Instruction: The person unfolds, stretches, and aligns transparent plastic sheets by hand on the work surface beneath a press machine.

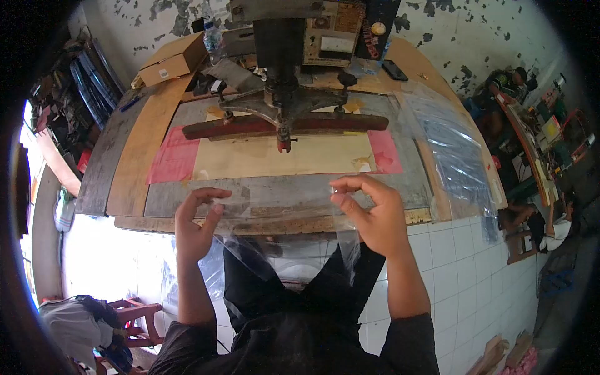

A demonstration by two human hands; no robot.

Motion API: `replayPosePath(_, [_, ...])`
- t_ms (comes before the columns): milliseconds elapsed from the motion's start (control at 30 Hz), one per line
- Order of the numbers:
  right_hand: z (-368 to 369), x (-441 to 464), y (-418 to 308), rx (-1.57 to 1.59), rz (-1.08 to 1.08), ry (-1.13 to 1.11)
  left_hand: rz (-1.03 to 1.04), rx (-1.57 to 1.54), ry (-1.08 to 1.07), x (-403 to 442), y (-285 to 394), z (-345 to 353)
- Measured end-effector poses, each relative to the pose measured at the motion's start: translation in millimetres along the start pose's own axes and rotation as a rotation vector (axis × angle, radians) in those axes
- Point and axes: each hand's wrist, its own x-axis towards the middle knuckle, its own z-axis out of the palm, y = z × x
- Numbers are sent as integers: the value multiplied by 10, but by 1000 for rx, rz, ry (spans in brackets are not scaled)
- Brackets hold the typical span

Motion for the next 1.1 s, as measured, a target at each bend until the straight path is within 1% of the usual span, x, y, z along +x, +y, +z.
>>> replayPosePath(67, [91, -53, -100, -10, -112, 13, 458, 437, 85, -50, 243, 82])
replayPosePath(100, [53, -96, -175, -40, -93, -19, 428, 400, 94, -133, 319, 244])
replayPosePath(167, [219, -114, -241, -19, -198, -67, 581, 461, -30, -162, 505, 366])
replayPosePath(200, [310, -131, -280, -3, -198, -69, 577, 473, -27, -162, 552, 434])
replayPosePath(267, [378, -156, -327, 5, -227, -76, 556, 337, -103, -174, 609, 591])
replayPosePath(367, [422, -187, -321, 19, -266, -73, 514, 325, -146, -189, 520, 671])
replayPosePath(467, [418, -205, -301, 36, -270, -78, 538, 277, -126, -190, 499, 706])
replayPosePath(800, [412, -177, -244, 21, -320, -118, 602, 269, -122, -191, 470, 726])
replayPosePath(1000, [437, -193, -235, 52, -312, -120, 635, 287, -117, -190, 445, 725])
replayPosePath(1100, [457, -200, -223, 55, -325, -107, 643, 270, -68, -194, 407, 742])
